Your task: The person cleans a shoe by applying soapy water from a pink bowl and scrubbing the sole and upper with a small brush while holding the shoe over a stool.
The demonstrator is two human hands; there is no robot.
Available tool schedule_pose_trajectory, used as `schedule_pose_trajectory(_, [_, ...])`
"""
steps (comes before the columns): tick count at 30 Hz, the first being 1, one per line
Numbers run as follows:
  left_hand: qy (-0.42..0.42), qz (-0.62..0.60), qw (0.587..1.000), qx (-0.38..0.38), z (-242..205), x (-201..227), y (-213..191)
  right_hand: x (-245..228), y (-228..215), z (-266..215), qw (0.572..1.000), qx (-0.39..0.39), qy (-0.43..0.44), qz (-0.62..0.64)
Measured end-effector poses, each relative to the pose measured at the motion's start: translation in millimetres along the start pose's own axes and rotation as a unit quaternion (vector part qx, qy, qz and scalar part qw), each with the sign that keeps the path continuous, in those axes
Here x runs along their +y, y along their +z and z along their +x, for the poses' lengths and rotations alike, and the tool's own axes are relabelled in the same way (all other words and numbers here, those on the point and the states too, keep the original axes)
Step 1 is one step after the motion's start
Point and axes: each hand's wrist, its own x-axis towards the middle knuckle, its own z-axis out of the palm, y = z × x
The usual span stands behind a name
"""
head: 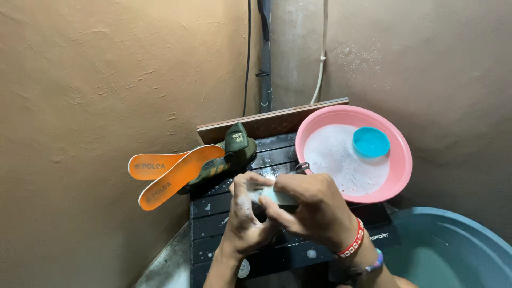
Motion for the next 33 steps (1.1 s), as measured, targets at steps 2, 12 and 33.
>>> schedule_pose_trajectory(2, [0.019, -0.070, 0.997, -0.020, -8.1, -12.0, 4.2, 13.3, -3.4, 2.2, 0.999, -0.019, 0.018, 0.021])
schedule_pose_trajectory(12, [0.082, -0.037, 0.993, -0.072, -15.1, -2.1, 6.3, 6.4, -9.3, -2.3, 0.998, -0.060, -0.004, -0.004])
schedule_pose_trajectory(33, [-0.083, -0.190, 0.978, -0.022, -3.7, -11.1, -1.8, -7.7, 6.6, -3.5, 0.967, -0.140, 0.017, 0.211])
